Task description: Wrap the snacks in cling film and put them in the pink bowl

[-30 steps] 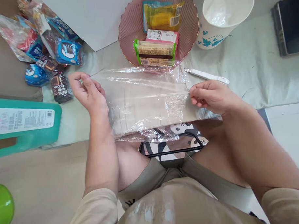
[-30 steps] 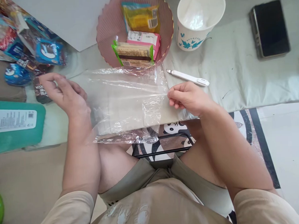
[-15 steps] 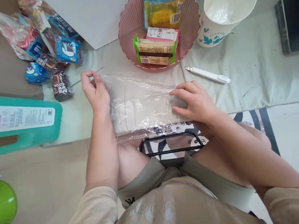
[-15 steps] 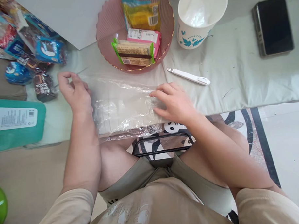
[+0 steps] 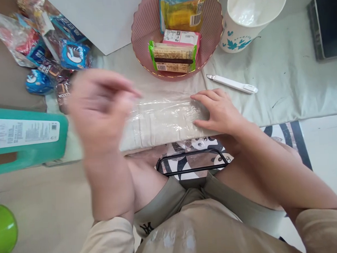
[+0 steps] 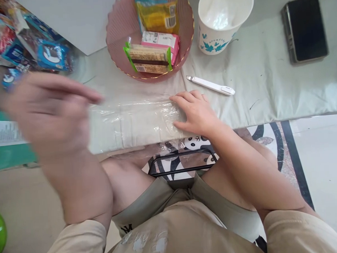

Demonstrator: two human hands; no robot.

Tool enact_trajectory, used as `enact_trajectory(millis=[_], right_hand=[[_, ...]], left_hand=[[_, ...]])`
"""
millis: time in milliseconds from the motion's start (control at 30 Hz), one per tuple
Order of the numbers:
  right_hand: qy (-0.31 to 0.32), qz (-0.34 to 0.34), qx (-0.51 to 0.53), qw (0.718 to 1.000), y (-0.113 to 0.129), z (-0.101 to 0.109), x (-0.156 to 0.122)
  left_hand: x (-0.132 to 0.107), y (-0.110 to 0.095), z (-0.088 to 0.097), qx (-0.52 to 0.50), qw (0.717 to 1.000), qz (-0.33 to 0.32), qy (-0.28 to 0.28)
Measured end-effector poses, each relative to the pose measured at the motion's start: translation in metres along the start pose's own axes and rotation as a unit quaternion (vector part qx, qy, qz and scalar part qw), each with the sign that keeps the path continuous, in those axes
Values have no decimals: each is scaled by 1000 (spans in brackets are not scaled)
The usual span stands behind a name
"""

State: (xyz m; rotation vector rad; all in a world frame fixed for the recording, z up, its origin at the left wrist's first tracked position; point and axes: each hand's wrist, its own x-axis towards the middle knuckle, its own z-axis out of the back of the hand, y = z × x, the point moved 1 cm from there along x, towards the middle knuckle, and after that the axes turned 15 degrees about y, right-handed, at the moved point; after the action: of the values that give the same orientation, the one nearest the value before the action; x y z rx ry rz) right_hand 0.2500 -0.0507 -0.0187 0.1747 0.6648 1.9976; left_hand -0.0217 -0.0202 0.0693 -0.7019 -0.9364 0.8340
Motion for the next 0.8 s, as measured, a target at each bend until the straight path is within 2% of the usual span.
enact_trajectory(millis=[33,67,133,200,300,467,600,800], right_hand=[[-5,10,7,1000,-1,1,0],[-11,23,16,1000,-3,1,0],[-21,38,34,998,-6,4,0],[-27,28,41,998,-11,8,0],[-32,0,36,999,-18,14,0],[-21,22,21,999,-22,19,4],[-8,40,-4,999,-19,16,12],[-28,43,-20,999,-16,10,22]], left_hand=[[-1,-5,-26,25,992,21,119],[-3,-5,-50,57,979,-5,197],[-7,10,-86,135,966,33,220],[-11,33,-104,197,948,62,240],[-17,54,-107,264,920,81,280],[-19,51,-101,303,896,88,312],[-18,47,-102,306,892,87,321],[-19,50,-102,297,899,89,310]])
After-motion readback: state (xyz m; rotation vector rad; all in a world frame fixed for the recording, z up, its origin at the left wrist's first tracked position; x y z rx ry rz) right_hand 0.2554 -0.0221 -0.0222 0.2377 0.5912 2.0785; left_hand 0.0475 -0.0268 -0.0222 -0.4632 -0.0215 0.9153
